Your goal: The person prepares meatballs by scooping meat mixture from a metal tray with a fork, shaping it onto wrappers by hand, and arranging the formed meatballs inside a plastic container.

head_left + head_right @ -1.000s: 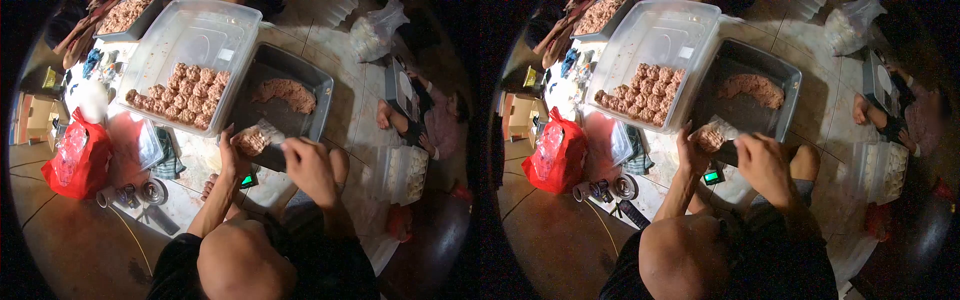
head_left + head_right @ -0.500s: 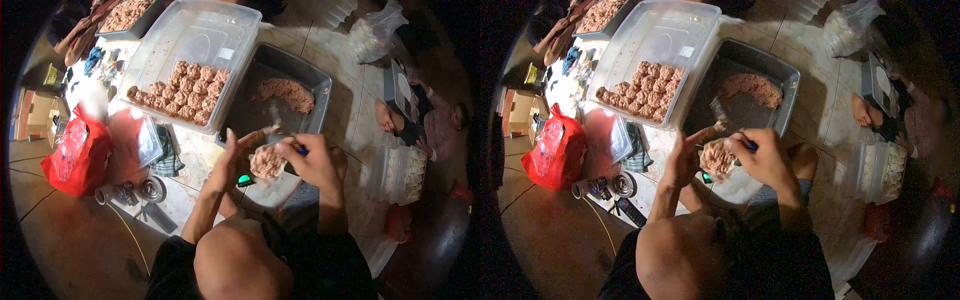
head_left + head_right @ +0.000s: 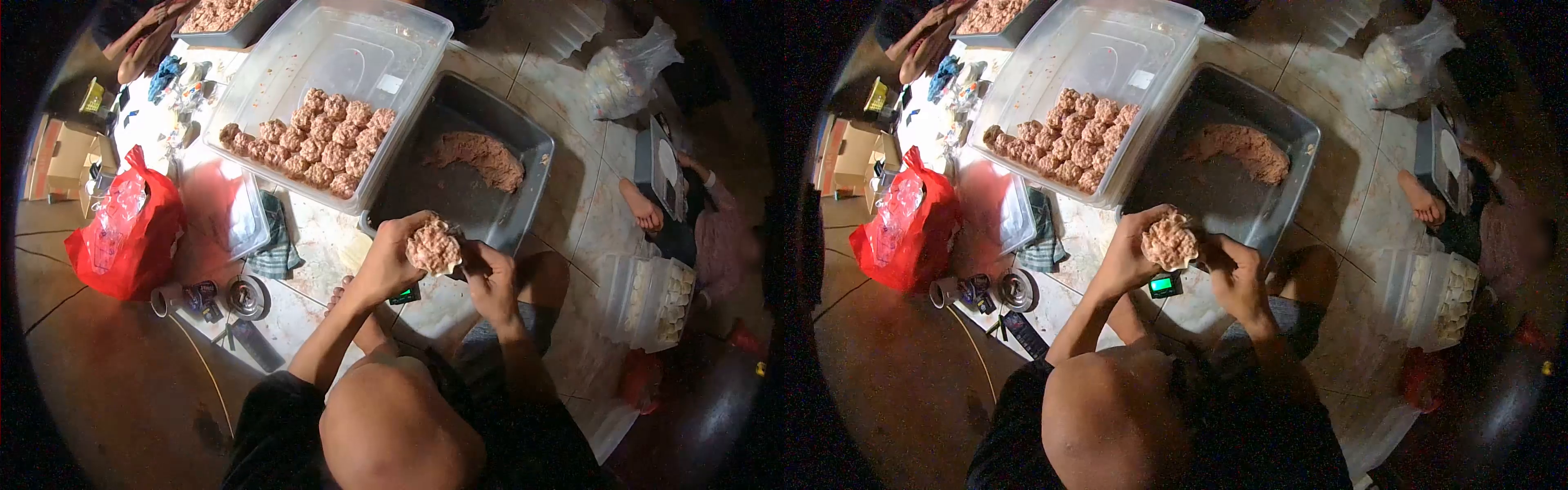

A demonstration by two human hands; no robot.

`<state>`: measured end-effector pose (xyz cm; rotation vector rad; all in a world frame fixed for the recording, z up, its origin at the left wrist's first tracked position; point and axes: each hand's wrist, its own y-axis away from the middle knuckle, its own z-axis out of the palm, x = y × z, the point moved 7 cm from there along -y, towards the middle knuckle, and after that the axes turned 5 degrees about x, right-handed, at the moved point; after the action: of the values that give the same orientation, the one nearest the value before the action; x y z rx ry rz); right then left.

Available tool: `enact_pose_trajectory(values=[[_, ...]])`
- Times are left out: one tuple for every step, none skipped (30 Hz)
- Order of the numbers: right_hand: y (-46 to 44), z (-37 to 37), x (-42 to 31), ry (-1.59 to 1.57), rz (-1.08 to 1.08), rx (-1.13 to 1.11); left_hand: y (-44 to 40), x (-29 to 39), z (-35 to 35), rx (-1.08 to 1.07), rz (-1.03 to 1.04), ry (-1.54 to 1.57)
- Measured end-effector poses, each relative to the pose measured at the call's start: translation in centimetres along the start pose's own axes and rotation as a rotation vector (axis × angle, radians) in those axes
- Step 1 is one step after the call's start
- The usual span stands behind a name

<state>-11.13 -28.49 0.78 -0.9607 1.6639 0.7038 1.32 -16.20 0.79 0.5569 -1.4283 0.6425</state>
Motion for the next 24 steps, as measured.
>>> enact_pose_trajectory(values=[[-0.2,-0.1,0.7,0.161,-0.02,-0.103,0.0,0.1,0.1,-0.029,0.007,-0.034],[-0.6,-0.2,0.1,0.226,-0.15,-0.085,0.0,0.3,0.3,-0.059,0.018,-0.067],[-1.3,-0.3,-1.4,0.294,-0.283,-0.066,0.0,0.8,0.3,-0.046,0.044,-0.105],[-1.7,-0.5,-3.2,0.363,-0.415,-0.049,0.1,0.7,0.2,-0.026,0.042,-0.111],[-2.1,-0.9,-4.8,0.44,-0.432,-0.038,0.2,0.7,0.0,-0.004,0.04,-0.117],[-2.5,-1.8,-5.8,0.464,-0.334,0.013,0.2,0.6,-0.2,0.021,0.039,-0.125],[-2.6,-2.9,-6.8,0.487,-0.237,0.06,-0.1,0.1,-0.5,0.077,-0.061,0.022],[-2.6,-3.8,-6.9,0.506,-0.145,0.11,-0.4,0.7,-1.2,0.102,-0.063,0.114],[-2.1,-4.2,-5.9,0.398,-0.179,0.089,-0.6,1.0,-1.5,0.124,-0.051,0.111],[-1.5,-3.1,-5.8,0.395,-0.236,0.061,-0.5,1.1,-1.6,0.146,-0.043,0.111],[-0.8,-1.4,-5.8,0.394,-0.289,0.032,-0.1,1.2,-0.8,0.113,-0.017,0.051],[-0.2,-0.5,-6.2,0.393,-0.337,0.007,0.3,1.1,0.0,0.074,0.005,-0.009],[-0.3,-1.2,-6.9,0.465,-0.336,0.075,0.1,0.5,-0.2,0.069,-0.057,0.058],[-0.6,-1.9,-8.0,0.547,-0.334,0.087,0.1,0.5,-0.3,0.105,-0.086,0.127],[-0.7,-2.8,-9.0,0.625,-0.33,0.101,-0.2,2.1,-0.2,0.14,-0.116,0.191],[-0.7,-3.2,-9.4,0.703,-0.323,0.121,-0.3,2.9,-0.4,0.169,-0.146,0.254],[-0.2,-3.4,-9.1,0.697,-0.298,0.134,-0.3,2.3,-0.4,0.074,-0.059,0.094],[0.1,-3.8,-8.5,0.601,-0.257,0.165,-0.3,2.3,-0.9,0.104,0.023,0.129],[0.5,-4.3,-7.7,0.507,-0.211,0.192,-0.2,2.4,-1.2,0.136,0.1,0.167],[0.5,-4.8,-7.2,0.413,-0.172,0.22,-0.3,2.7,-1.5,0.169,0.183,0.204],[0.3,-4.7,-7.3,0.399,-0.19,0.206,-0.2,2.8,-1.3,0.196,0.162,0.199],[0.2,-4.0,-7.1,0.346,-0.198,0.162,-0.2,2.9,-1.1,0.222,0.14,0.195],[0.1,-3.1,-6.6,0.292,-0.209,0.118,-0.5,2.3,-0.4,0.153,0.158,0.168],[0.1,-2.2,-6.0,0.24,-0.217,0.073,-0.7,2.1,0.3,0.085,0.173,0.143]])
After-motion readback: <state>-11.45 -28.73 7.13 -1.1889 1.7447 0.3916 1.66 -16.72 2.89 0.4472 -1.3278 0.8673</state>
